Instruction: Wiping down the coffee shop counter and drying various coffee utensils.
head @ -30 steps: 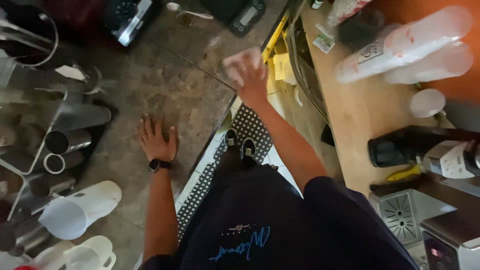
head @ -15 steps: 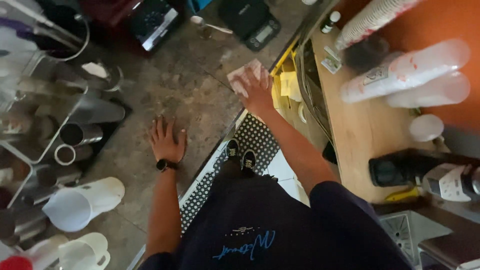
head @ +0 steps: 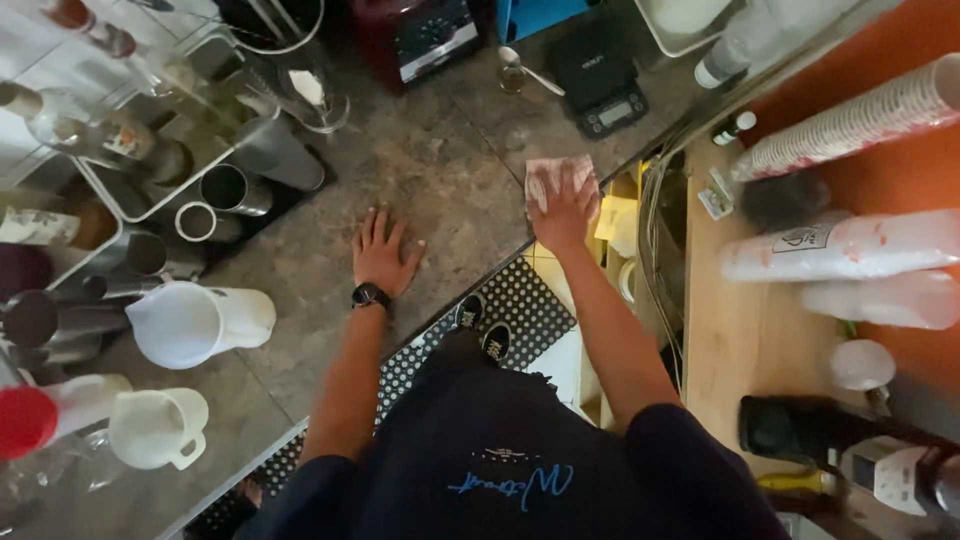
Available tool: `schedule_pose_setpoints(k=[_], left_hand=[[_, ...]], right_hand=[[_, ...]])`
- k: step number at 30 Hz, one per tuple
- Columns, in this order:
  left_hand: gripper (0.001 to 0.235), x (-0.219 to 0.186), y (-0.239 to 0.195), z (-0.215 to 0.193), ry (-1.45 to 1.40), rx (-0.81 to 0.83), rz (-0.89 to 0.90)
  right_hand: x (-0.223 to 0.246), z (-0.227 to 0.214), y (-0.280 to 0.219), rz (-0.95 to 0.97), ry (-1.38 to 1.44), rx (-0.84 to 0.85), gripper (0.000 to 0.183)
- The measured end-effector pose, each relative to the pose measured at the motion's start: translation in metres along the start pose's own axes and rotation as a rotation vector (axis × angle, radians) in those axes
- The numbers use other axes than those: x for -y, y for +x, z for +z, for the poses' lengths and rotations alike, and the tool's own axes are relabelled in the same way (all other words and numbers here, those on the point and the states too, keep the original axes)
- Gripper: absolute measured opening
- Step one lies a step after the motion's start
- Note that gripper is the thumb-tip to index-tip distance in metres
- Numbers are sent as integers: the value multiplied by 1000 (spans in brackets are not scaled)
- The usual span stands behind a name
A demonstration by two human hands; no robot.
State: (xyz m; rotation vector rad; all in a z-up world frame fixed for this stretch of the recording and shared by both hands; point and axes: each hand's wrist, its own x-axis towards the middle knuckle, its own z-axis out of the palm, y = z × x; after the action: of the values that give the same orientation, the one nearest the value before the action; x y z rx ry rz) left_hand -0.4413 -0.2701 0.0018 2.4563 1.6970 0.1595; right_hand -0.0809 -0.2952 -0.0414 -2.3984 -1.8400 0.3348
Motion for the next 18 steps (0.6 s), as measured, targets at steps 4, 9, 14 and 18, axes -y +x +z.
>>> schedule_pose_setpoints(k=[4, 9, 14, 18], left_hand=[[65, 1, 1, 0, -15, 3, 22], [66, 3, 4, -5, -78, 73, 27], [76, 16, 5, 9, -4, 159, 99], [80, 19, 6, 6, -100, 165, 110]], right_hand=[[55, 14, 2, -108, -85, -276, 65], [71, 14, -52, -418, -51, -242, 58], [21, 36, 4, -62, -104, -190, 65], [83, 25, 17, 86, -96, -48, 72]])
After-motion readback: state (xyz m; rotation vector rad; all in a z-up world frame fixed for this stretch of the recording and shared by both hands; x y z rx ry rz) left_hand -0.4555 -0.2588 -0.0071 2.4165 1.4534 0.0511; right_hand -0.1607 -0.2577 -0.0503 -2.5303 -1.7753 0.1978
